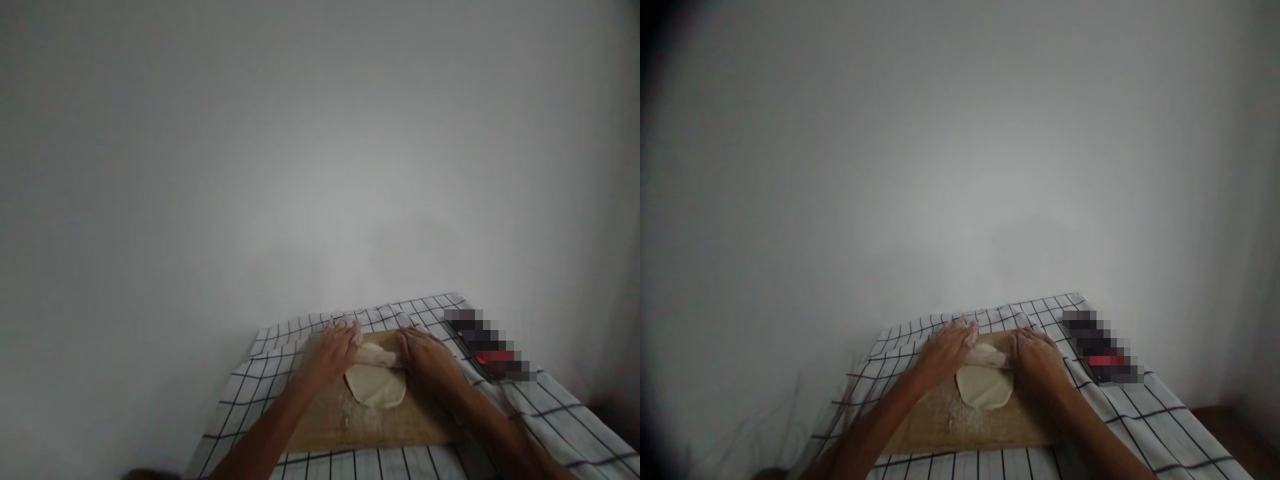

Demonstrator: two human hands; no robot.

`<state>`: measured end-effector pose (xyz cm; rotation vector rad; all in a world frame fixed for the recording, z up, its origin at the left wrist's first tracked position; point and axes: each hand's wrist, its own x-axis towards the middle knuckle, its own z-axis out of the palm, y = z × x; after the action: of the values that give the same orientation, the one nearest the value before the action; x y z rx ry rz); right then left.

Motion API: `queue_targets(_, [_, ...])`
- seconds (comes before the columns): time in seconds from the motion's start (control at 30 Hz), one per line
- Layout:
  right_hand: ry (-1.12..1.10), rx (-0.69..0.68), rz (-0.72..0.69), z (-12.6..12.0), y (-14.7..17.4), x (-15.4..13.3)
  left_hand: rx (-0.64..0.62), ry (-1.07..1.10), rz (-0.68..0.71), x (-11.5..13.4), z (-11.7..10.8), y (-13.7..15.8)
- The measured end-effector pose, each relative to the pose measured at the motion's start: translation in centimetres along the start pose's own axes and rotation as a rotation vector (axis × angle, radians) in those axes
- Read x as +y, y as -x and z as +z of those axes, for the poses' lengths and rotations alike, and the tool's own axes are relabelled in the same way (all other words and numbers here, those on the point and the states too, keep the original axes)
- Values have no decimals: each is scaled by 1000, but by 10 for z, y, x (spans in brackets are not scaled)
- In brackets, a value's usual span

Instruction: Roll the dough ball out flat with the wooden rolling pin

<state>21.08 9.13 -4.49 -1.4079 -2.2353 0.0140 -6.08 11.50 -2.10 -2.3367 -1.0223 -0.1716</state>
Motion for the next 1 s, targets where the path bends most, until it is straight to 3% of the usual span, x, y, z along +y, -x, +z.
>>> queue_targets(0.17, [8, 20, 57, -1, 0, 8, -13, 62, -18, -14, 29, -34])
queue_targets(0.37, [-1, 6, -96, -6, -4, 8, 20, 111, -117, 1, 15, -11])
queue_targets(0.53, [-80, -11, -71, -12, -5, 3, 62, 168, -214, 31, -16, 23])
queue_targets(0.73, [-147, -37, -25, -14, -3, 1, 103, 115, -303, 86, -48, 61])
queue_targets(0.9, [-178, -96, 34, -14, 2, 11, 153, 4, -284, 126, -47, 87])
queue_targets(1.0, [-180, -103, 15, -15, 4, 16, 209, -44, -246, 133, -44, 95])
